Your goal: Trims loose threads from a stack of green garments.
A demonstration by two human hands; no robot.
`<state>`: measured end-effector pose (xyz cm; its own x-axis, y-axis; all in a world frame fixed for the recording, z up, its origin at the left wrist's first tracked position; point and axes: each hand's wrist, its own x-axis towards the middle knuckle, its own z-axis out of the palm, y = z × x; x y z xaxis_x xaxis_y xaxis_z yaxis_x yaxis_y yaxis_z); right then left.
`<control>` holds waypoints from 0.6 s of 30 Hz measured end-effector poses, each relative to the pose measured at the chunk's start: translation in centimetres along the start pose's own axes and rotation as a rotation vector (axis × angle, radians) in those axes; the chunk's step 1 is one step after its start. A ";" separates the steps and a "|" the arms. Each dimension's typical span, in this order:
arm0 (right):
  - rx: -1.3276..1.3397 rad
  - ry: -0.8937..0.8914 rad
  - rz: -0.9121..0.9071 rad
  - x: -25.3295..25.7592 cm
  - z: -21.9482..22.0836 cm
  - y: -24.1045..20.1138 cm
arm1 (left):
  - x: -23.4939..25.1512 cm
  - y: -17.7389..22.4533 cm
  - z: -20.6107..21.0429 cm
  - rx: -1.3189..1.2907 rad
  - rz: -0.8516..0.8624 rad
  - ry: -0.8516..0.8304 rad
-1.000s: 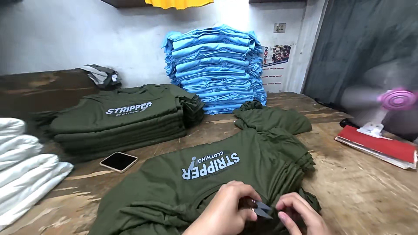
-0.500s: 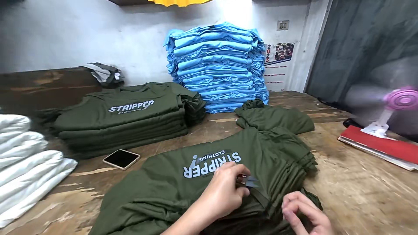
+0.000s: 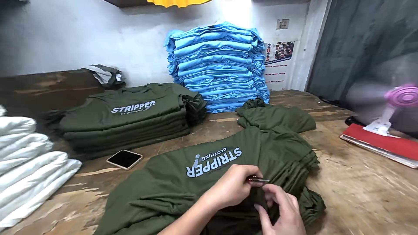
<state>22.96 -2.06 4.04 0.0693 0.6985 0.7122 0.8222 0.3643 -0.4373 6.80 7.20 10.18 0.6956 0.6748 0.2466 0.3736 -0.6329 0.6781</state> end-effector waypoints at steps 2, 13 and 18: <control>0.040 0.031 -0.054 -0.5 -0.3 1.1 | 0.5 0.2 0.9 -0.012 -0.123 0.019; 0.243 0.086 0.033 -2.3 -3.2 1.3 | -3.1 -0.9 -0.1 0.061 0.026 0.331; -0.171 0.110 0.025 -0.6 -3.5 -0.3 | -3.5 -1.1 0.3 -0.006 -0.182 0.421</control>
<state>24.66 -4.79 5.68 0.1445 0.6311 0.7621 0.9029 0.2311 -0.3625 4.15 5.43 8.30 0.3081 0.8712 0.3822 0.4621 -0.4882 0.7403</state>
